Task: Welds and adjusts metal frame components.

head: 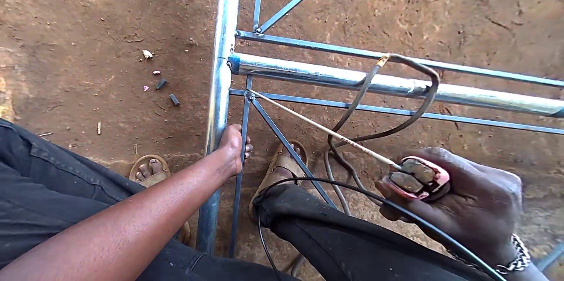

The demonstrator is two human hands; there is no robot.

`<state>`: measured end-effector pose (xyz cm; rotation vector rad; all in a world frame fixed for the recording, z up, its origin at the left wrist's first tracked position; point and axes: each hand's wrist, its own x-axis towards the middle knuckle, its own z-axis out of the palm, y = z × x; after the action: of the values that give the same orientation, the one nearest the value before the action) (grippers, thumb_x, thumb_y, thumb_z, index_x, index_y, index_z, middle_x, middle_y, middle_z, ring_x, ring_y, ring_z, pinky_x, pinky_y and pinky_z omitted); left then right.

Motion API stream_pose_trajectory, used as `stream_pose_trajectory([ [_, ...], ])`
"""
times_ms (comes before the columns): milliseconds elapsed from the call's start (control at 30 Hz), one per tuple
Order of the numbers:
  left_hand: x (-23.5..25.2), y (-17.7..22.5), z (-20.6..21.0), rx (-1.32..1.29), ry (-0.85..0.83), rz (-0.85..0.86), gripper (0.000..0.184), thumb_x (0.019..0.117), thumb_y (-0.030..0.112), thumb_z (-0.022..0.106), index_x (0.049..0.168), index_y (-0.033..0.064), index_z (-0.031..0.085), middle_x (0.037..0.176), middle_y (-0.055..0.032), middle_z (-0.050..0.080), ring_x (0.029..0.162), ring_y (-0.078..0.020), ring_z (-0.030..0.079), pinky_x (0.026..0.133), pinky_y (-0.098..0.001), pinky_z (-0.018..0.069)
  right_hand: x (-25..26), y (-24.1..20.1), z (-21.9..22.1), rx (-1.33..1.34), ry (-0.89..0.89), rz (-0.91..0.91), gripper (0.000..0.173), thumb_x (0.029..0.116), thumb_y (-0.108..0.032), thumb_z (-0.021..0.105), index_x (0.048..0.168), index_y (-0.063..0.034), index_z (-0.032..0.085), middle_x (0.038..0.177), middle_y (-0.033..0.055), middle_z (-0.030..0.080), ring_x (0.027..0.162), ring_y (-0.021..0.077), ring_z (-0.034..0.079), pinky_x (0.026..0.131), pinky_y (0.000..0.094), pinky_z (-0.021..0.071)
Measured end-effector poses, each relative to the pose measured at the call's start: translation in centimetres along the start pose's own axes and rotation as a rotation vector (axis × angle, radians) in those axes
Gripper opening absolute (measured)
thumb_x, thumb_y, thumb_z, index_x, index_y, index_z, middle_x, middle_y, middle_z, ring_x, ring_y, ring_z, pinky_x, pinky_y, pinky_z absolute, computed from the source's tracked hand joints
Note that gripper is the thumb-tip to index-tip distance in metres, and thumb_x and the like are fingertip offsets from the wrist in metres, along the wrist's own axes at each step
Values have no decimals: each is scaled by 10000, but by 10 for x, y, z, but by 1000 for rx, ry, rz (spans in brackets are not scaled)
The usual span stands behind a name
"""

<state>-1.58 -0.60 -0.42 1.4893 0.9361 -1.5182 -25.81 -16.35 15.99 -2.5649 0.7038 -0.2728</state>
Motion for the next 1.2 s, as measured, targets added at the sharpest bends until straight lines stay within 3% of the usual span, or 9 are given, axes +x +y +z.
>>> stream_pose_trajectory([
  [333, -1, 1, 0, -5, 3, -15, 390, 1070, 477, 342, 841, 189, 470, 667, 15, 436, 484, -117, 385, 446, -250, 342, 0, -1, 0, 9, 22, 9, 384, 873, -474, 661, 930, -94, 660, 730, -31, 615, 623, -16, 540, 548, 193, 422],
  [533, 1, 0, 0, -3, 2, -5, 388, 1068, 476, 354, 834, 190, 472, 667, 14, 433, 487, -120, 387, 446, -253, 346, -7, 4, -5, 31, 72, 30, 460, 862, -519, 701, 1005, -83, 671, 801, 14, 666, 684, 42, 613, 590, 264, 501],
  [667, 2, -1, -2, -30, -10, 8, 372, 1066, 462, 373, 840, 186, 477, 662, 13, 438, 481, -114, 392, 445, -243, 343, -37, 33, -17, 186, 396, 281, 260, 926, -335, 758, 1030, -138, 624, 841, -80, 658, 726, 54, 671, 663, 311, 616],
  [733, 4, -2, -3, -27, -21, 18, 377, 1061, 469, 382, 843, 179, 488, 661, 9, 450, 482, -116, 404, 445, -247, 353, -46, 46, -27, -4, 444, 510, 360, 978, -351, 690, 1120, -31, 604, 823, 0, 648, 666, 88, 661, 650, 323, 606],
  [800, 4, -3, -6, -15, -51, 28, 394, 1058, 500, 384, 857, 180, 495, 681, 4, 459, 504, -126, 417, 465, -266, 372, -61, 57, -30, -348, 327, 846, 631, 978, -461, 669, 1398, -9, 537, 1159, 211, 670, 985, 285, 686, 910, 475, 564],
  [867, 3, -2, -4, 2, -63, 39, 415, 1058, 530, 370, 861, 183, 486, 684, 4, 450, 508, -131, 416, 466, -273, 373, -80, 86, -17, -561, 126, 1123, 810, 959, -539, 646, 1405, 105, 445, 1305, 421, 559, 1211, 587, 571, 978, 752, 437],
  [900, 1, -2, -4, 14, -54, 41, 425, 1057, 536, 359, 853, 184, 480, 678, 6, 442, 505, -130, 409, 464, -272, 367, -92, 105, -3, -579, 19, 1216, 820, 963, -527, 662, 1378, 142, 434, 1295, 459, 534, 1216, 637, 539, 962, 786, 422],
  [1033, -5, -1, -2, 50, -62, 45, 470, 1053, 552, 339, 804, 181, 484, 651, 8, 432, 499, -126, 397, 467, -265, 360, -140, 160, 58, -578, -320, 1369, 758, 928, -448, 739, 1301, 164, 495, 1182, 430, 603, 1106, 612, 613, 859, 757, 494],
  [1200, 1, 1, -3, 49, -89, 31, 481, 1035, 588, 365, 847, 170, 512, 699, -7, 476, 541, -143, 458, 499, -288, 416, -152, 164, 85, -507, -689, 1355, 521, 917, -320, 769, 1197, 93, 618, 1175, 351, 647, 1095, 545, 644, 834, 722, 519],
])
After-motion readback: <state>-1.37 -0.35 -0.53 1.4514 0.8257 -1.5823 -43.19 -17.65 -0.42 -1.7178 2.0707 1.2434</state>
